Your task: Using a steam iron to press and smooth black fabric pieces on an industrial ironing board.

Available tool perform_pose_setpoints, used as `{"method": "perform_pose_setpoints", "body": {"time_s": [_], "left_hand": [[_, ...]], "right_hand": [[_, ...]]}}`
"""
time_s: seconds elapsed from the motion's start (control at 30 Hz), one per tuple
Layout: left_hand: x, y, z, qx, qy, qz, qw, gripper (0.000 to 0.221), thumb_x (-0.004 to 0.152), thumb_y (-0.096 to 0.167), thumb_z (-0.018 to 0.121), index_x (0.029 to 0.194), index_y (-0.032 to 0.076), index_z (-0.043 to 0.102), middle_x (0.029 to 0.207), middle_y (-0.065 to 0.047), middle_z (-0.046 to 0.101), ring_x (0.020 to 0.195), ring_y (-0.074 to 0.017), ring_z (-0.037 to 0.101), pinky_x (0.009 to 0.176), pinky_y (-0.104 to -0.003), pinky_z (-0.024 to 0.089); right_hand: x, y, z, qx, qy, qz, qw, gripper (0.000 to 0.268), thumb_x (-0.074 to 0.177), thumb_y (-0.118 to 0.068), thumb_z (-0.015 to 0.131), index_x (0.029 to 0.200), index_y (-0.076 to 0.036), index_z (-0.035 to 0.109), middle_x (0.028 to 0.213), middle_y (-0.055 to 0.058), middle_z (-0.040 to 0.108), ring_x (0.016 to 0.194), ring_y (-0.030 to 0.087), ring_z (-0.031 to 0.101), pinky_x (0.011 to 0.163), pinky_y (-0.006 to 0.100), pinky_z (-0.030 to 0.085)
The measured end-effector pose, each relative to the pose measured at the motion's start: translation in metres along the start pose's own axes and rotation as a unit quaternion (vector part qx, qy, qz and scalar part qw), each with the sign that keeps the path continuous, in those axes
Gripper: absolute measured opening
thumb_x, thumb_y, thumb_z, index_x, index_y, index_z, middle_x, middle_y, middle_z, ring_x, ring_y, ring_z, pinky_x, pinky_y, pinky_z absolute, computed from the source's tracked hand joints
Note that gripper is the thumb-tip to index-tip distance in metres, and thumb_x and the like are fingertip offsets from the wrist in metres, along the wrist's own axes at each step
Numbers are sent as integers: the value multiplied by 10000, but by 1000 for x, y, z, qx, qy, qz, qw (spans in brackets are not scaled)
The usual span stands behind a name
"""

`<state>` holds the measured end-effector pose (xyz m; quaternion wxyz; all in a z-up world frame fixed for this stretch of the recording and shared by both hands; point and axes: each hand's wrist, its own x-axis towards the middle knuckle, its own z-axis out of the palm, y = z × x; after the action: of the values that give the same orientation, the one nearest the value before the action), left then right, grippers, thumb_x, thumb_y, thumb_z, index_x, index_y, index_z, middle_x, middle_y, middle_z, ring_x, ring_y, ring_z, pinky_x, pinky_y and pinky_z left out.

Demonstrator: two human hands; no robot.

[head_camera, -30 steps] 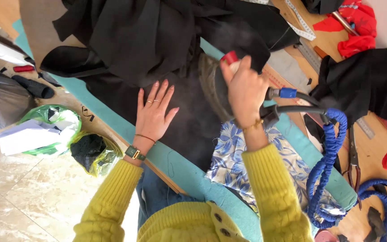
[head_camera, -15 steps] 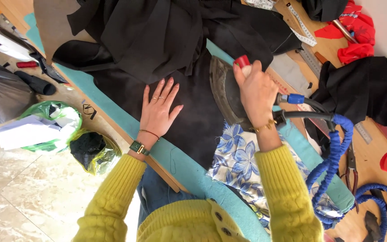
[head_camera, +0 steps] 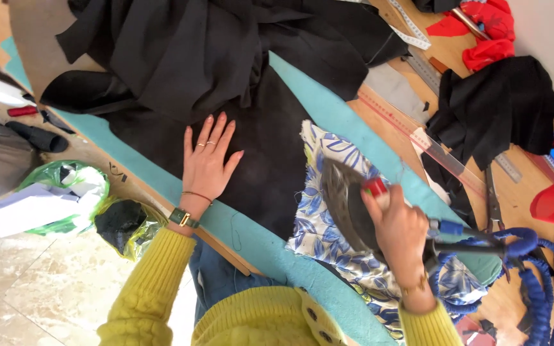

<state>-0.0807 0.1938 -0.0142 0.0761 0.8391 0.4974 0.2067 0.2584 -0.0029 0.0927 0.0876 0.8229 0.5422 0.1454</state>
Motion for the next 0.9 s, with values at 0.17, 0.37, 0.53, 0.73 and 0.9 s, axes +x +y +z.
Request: {"method": "perform_pose_setpoints", "body": {"time_s": [0.17, 0.37, 0.53, 0.73, 0.9], "left_hand": [[2, 6, -8, -3, -6, 1, 1000, 607, 1079, 517, 442, 1614, 237, 383, 1719, 26, 238, 1576, -213, 183, 1258, -582, 77], [2, 7, -6, -17, 3, -12, 1000, 578, 1076, 501, 473, 1589, 239, 426, 1715, 25, 251, 1576, -205, 189, 1263, -575, 90], [-4, -4, 2, -55, 59, -32, 996, 460, 1054, 395, 596, 1457, 174, 584, 1651, -22, 389, 1548, -246, 277, 1268, -547, 162], [-8, -8, 6, -72, 92, -56, 992, 355, 1062, 323, 578, 1377, 165, 625, 1536, -36, 504, 1494, -268, 381, 1263, -534, 191], [-6, -9, 6, -60, 100, -50, 992, 332, 1074, 285, 541, 1376, 167, 615, 1535, -36, 509, 1481, -259, 406, 1257, -529, 212]], "right_hand": [[-18, 16, -10, 91, -24, 22, 995, 549, 934, -722, 588, 1093, -200, 645, 567, 86, 655, 704, 306, 735, 751, 386, 582], [-9, 8, 16, 148, 46, -65, 986, 555, 745, -765, 730, 1021, -284, 695, 481, 44, 603, 606, 246, 668, 721, 292, 534], [22, -59, -29, 196, 84, -168, 962, 553, 738, -770, 723, 982, -275, 686, 489, -13, 606, 558, 175, 647, 720, 266, 512], [78, -143, -61, 139, 161, -217, 953, 542, 909, -754, 566, 951, -219, 642, 499, -5, 615, 504, 187, 671, 792, 351, 549], [126, -178, -46, 68, 229, -177, 955, 581, 974, -758, 527, 885, -186, 591, 464, -1, 587, 492, 211, 678, 760, 357, 547]]}}
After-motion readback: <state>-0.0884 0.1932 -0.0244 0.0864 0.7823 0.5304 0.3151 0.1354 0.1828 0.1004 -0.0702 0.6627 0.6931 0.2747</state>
